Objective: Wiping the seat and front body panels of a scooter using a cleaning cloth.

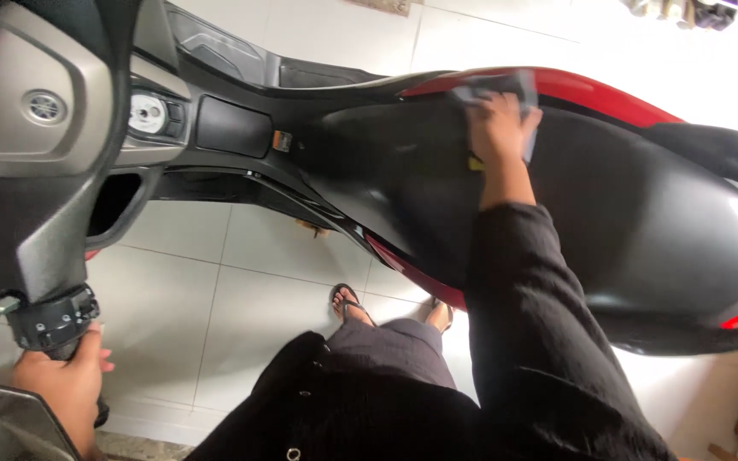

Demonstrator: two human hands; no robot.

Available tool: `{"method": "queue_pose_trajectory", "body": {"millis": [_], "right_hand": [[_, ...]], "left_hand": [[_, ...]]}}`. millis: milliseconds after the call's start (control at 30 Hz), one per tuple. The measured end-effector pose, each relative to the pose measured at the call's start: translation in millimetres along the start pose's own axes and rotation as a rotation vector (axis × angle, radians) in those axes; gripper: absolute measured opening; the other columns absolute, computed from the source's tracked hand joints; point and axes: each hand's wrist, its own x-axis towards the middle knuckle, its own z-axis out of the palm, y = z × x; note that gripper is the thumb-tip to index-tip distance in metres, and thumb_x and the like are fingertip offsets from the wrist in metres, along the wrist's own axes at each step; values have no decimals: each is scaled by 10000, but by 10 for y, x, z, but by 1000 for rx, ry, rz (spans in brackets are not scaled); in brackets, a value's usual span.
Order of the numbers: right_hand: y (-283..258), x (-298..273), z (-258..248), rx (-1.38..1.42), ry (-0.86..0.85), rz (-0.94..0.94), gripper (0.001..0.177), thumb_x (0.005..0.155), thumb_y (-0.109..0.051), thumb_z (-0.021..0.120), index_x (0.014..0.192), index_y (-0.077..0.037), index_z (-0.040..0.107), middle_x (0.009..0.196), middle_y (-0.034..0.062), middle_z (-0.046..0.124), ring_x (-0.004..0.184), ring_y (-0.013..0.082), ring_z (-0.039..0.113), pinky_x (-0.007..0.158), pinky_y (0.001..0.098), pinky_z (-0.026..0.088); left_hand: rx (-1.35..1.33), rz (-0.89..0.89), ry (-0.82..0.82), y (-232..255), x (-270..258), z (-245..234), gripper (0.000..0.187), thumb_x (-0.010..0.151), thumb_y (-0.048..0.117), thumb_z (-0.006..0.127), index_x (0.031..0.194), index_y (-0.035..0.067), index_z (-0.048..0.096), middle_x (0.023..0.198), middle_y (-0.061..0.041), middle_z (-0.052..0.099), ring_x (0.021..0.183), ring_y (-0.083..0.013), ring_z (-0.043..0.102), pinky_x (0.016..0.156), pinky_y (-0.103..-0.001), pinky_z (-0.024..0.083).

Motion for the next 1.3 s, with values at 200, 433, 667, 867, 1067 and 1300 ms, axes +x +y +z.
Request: {"method": "queue_pose_trajectory", "body": {"millis": [200, 433, 667, 867, 1067, 1300], "right_hand": [[-1467, 373, 936, 108, -550, -114, 601, 967, -624, 254, 1288, -284, 632, 1297, 41, 672, 1275, 288, 566, 1211, 512, 94], [-2611, -825, 1236, -366, -146, -705, 407, 963, -437, 487, 1256, -288, 728, 1446, 54, 557, 1456, 324, 361, 1209, 682, 123], [-1004, -2187, 1644, -45, -20, -863, 672, 965, -145, 420, 1626, -112, 307, 1688, 84, 304, 1567, 247, 253, 1322, 450, 137], [546, -2781, 688, -47, -134, -210, 623, 987, -353, 471, 1593, -411, 340, 1725, 7, 217, 1590, 423, 106, 1210, 627, 195], [530, -2179, -77, -153, 171, 346, 587, 1037, -480, 426, 1612, -372, 381, 1694, 72, 341, 1559, 357, 237, 1193, 671, -8], [-738, -1451, 438, 153, 6, -28, 569, 1010, -450, 506, 1561, -407, 373, 1677, -8, 287, 1562, 291, 161, 1158, 698, 139]], "left_hand": [[42, -66, 58, -119, 51, 45, 403, 1096, 300, 756, 832, -2, 725, 711, -113, 703, 604, -187, 660, 629, -351, 498], [93, -184, 55, -5, 16, 31, 444, 1066, 385, 760, 803, 33, 703, 677, -80, 709, 576, -151, 636, 585, -343, 467], [44, -66, 25, 166, -49, -42, 358, 1062, 335, 728, 835, 58, 731, 690, -66, 706, 631, -144, 650, 686, -322, 476], [32, -105, -5, 120, -34, -45, 472, 1122, 359, 726, 794, 20, 723, 687, -110, 699, 482, -194, 565, 435, -374, 408], [21, 66, 10, -225, 150, 83, 413, 1190, 289, 697, 873, 26, 731, 742, -101, 699, 625, -164, 664, 582, -315, 489], [107, 172, 120, -603, 372, 237, 492, 1271, 257, 717, 836, 27, 698, 714, -69, 651, 520, -186, 569, 531, -379, 463]]}}
